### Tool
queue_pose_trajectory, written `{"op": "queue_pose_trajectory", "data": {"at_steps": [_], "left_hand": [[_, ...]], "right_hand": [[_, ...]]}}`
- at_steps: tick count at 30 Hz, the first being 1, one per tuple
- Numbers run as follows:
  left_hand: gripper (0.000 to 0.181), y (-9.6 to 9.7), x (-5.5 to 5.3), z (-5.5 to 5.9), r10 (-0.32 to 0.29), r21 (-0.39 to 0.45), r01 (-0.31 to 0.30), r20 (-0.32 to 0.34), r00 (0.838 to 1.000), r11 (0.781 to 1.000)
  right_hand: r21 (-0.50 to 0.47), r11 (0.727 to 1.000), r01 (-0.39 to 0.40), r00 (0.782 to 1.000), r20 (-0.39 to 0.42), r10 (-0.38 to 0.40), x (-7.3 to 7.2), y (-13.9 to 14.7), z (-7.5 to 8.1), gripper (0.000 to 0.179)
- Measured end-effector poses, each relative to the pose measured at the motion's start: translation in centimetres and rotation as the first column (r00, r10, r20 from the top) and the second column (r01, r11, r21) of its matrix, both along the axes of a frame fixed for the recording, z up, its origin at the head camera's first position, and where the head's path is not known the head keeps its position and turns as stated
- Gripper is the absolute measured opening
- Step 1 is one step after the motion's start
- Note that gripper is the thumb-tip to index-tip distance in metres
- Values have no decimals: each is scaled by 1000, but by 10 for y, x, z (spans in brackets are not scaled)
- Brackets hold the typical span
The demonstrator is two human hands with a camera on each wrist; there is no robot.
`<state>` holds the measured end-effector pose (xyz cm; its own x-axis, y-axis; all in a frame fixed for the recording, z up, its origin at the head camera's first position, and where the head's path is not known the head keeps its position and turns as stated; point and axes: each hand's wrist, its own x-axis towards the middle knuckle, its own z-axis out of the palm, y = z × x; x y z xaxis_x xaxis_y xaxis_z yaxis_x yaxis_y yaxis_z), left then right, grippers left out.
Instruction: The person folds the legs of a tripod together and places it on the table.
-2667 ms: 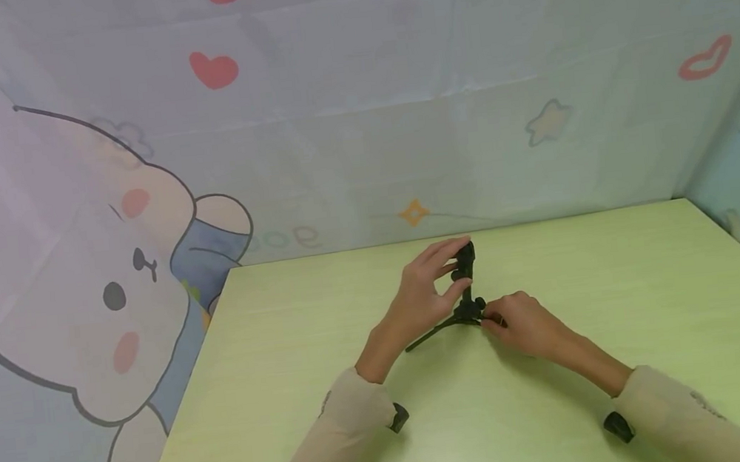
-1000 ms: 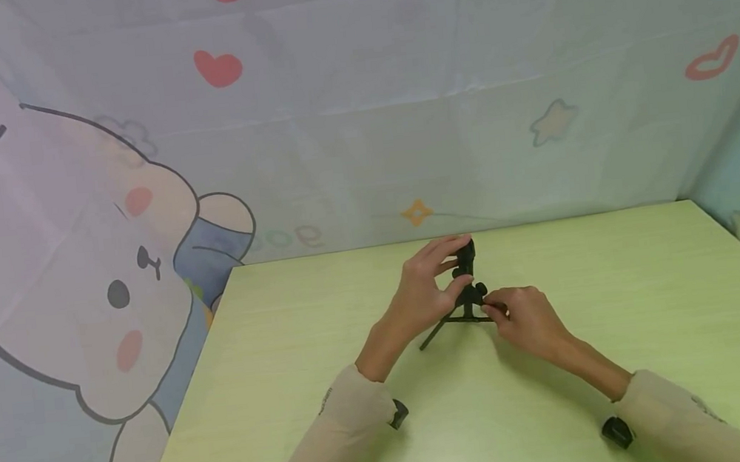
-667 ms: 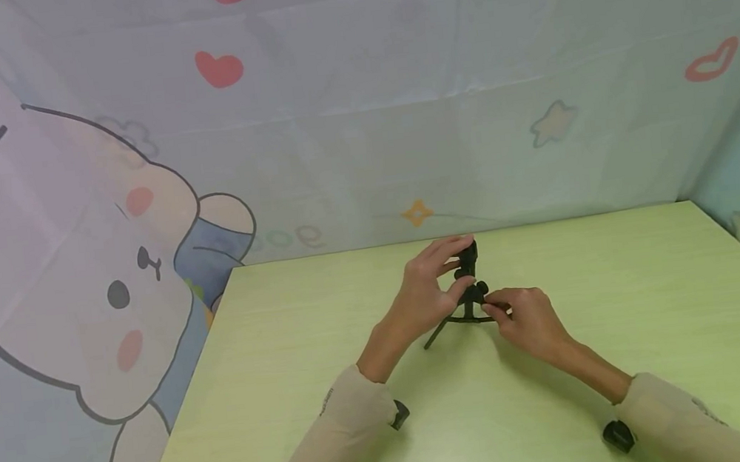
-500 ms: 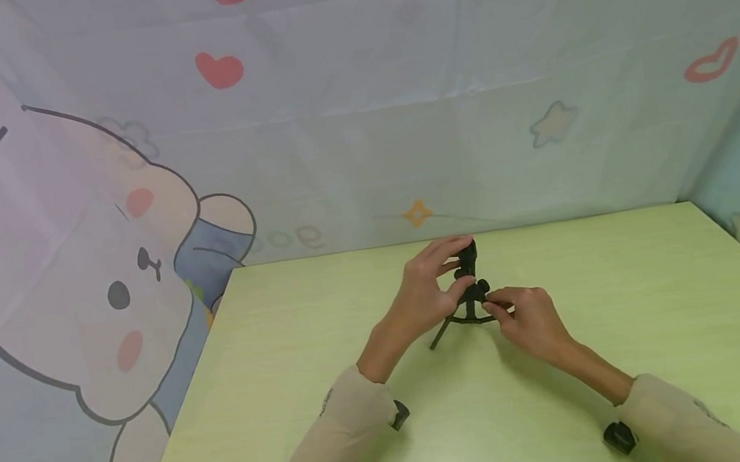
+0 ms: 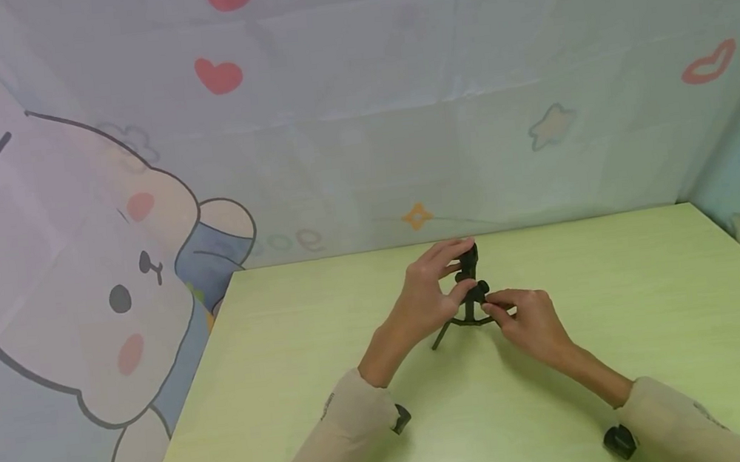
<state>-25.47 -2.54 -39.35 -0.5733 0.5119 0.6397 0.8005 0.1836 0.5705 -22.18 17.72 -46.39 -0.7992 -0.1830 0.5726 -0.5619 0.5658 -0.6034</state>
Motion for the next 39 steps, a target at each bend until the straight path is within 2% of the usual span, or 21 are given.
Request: {"op": "queue_pose_trajectory", "data": {"at_steps": [6, 10, 15, 24, 39], "left_hand": [[55, 0, 3, 3, 13, -32, -13, 4, 1000, 999], [55, 0, 3, 3, 15, -50, -15, 1, 1000, 999], [55, 1, 2, 2, 13, -53, -13, -2, 1000, 998], [54, 2, 3, 4, 4, -32, -3, 12, 1000, 999], [53, -1, 2, 3, 15, -19, -14, 23, 1000, 1000]], "right_hand": [[64, 996, -68, 996, 69, 63, -1, 6, 6, 6], [140, 987, -75, 991, 120, 58, -1, 8, 9, 5], [178, 981, -79, 988, 147, 52, 1, 8, 11, 8], [101, 993, -68, 986, 158, 51, 1, 7, 12, 10], [-16, 1000, -18, 994, 112, 20, -2, -1, 6, 7]]}}
